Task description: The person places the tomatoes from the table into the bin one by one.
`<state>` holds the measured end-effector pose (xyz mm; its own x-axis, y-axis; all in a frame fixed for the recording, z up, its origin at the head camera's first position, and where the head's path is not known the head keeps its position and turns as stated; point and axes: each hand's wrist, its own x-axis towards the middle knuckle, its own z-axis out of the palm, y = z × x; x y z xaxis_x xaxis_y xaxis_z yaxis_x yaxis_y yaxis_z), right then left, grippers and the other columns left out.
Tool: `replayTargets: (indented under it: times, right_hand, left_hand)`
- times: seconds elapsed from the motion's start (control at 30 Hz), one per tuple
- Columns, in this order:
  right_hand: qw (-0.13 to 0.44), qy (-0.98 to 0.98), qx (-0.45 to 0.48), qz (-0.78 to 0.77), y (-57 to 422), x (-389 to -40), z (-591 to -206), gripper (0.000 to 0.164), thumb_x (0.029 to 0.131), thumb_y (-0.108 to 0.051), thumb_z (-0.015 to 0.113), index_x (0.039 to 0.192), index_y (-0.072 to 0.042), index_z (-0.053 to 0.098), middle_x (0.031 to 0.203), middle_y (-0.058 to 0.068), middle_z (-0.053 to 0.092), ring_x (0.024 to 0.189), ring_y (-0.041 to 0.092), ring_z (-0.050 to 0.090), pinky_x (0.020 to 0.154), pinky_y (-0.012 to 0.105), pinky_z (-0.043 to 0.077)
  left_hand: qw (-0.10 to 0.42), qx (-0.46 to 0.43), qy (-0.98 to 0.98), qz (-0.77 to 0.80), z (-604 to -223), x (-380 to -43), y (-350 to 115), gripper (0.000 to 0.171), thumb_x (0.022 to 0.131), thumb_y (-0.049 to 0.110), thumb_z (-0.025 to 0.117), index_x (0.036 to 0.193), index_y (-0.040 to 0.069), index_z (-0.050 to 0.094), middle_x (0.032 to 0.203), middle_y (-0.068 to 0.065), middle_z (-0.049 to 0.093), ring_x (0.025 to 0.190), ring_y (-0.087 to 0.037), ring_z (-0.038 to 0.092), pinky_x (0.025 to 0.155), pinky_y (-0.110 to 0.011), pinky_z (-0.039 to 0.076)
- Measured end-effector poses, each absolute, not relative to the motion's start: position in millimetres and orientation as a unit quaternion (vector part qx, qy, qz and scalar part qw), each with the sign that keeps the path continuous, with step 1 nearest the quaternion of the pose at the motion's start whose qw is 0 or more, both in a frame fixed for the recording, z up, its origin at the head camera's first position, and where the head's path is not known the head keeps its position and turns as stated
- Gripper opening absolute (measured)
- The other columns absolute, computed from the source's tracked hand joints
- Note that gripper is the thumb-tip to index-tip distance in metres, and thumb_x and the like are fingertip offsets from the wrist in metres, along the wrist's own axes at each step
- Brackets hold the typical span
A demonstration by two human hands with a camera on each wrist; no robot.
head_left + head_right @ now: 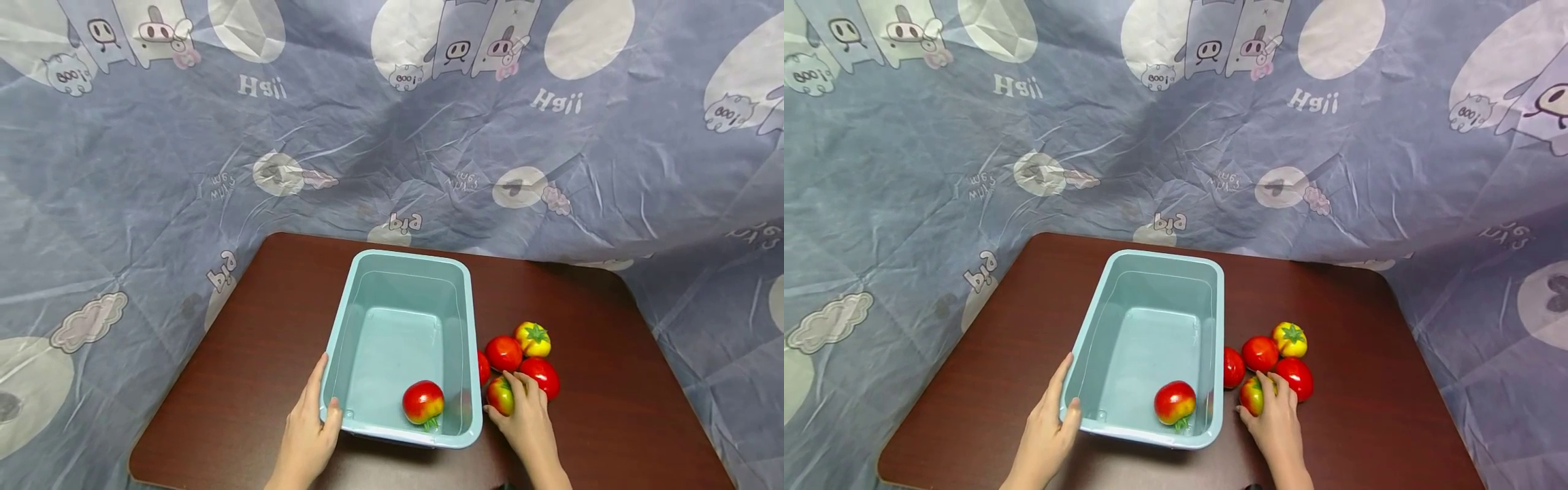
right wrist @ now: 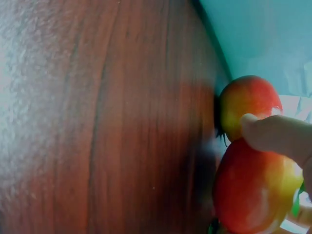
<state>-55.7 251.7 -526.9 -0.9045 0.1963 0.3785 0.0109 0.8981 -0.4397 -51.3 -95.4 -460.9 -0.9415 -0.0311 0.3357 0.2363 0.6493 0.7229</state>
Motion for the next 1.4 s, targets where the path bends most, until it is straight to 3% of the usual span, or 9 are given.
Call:
replayTargets:
  times: [0.33, 0.7, 0.77, 0.83, 0.9, 0.97, 1.4]
  right_hand:
    - [0.21, -0.925, -0.106, 0.298, 253.8, -47.1, -504.3, 0.068, 0.07, -0.016, 0.087, 0.129, 0.0, 0.059, 0.125, 0.022, 0.051, 0.111, 0.042, 0.048, 0.089, 0.062, 0.046]
    - [0.225, -0.896, -0.134, 0.359, 246.3, -50.5, -448.5, 0.067, 0.075, -0.02, 0.084, 0.135, -0.01, 0.057, 0.131, 0.017, 0.051, 0.116, 0.036, 0.05, 0.094, 0.063, 0.046]
    - [0.229, -0.893, -0.135, 0.362, 243.0, -51.5, -438.8, 0.067, 0.076, -0.022, 0.084, 0.136, -0.014, 0.057, 0.131, 0.014, 0.052, 0.116, 0.033, 0.051, 0.093, 0.052, 0.052]
    - [0.234, -0.891, -0.132, 0.365, 239.8, -52.8, -430.1, 0.067, 0.076, -0.023, 0.085, 0.137, -0.018, 0.057, 0.132, 0.01, 0.053, 0.117, 0.028, 0.051, 0.091, 0.03, 0.053]
    - [0.237, -0.889, -0.126, 0.37, 235.7, -54.2, -421.4, 0.068, 0.076, -0.024, 0.085, 0.138, -0.021, 0.057, 0.134, 0.007, 0.053, 0.118, 0.025, 0.051, 0.085, 0.01, 0.045]
    - [0.239, -0.887, -0.117, 0.378, 231.0, -55.7, -413.3, 0.069, 0.076, -0.024, 0.085, 0.138, -0.023, 0.057, 0.136, 0.005, 0.053, 0.121, 0.023, 0.05, 0.081, -0.002, 0.033]
    - [0.253, -0.888, -0.027, 0.384, 203.0, -71.0, -394.7, 0.073, 0.072, -0.018, 0.087, 0.138, -0.027, 0.057, 0.137, -0.002, 0.054, 0.115, -0.002, 0.044, 0.084, -0.001, 0.036]
  left_hand:
    - [0.16, -0.059, -0.895, -0.413, -459.9, -50.2, -95.6, 0.074, 0.086, 0.002, 0.058, 0.154, 0.02, 0.034, 0.146, -0.009, 0.053, 0.117, -0.032, 0.063, 0.087, -0.051, 0.052]
    - [0.167, -0.06, -0.893, -0.413, -460.0, -50.4, -95.7, 0.074, 0.085, 0.002, 0.058, 0.153, 0.018, 0.035, 0.147, -0.008, 0.053, 0.116, -0.032, 0.064, 0.087, -0.051, 0.052]
    - [0.167, -0.06, -0.892, -0.415, -459.8, -50.4, -96.1, 0.073, 0.085, 0.002, 0.058, 0.153, 0.018, 0.035, 0.147, -0.008, 0.053, 0.116, -0.031, 0.064, 0.087, -0.051, 0.052]
    - [0.167, -0.061, -0.892, -0.416, -459.5, -50.5, -96.4, 0.073, 0.086, 0.002, 0.058, 0.153, 0.018, 0.035, 0.147, -0.008, 0.052, 0.117, -0.031, 0.063, 0.088, -0.051, 0.052]
    - [0.166, -0.062, -0.892, -0.417, -459.3, -50.3, -96.4, 0.073, 0.086, 0.002, 0.058, 0.154, 0.018, 0.035, 0.147, -0.008, 0.052, 0.117, -0.031, 0.063, 0.088, -0.051, 0.052]
    - [0.168, -0.062, -0.892, -0.416, -459.5, -50.5, -96.2, 0.074, 0.086, 0.002, 0.058, 0.154, 0.019, 0.035, 0.147, -0.008, 0.053, 0.117, -0.031, 0.063, 0.087, -0.051, 0.052]
    - [0.165, -0.062, -0.891, -0.418, -460.4, -51.4, -96.5, 0.073, 0.085, 0.002, 0.058, 0.153, 0.017, 0.035, 0.146, -0.011, 0.053, 0.114, -0.031, 0.064, 0.086, -0.051, 0.052]
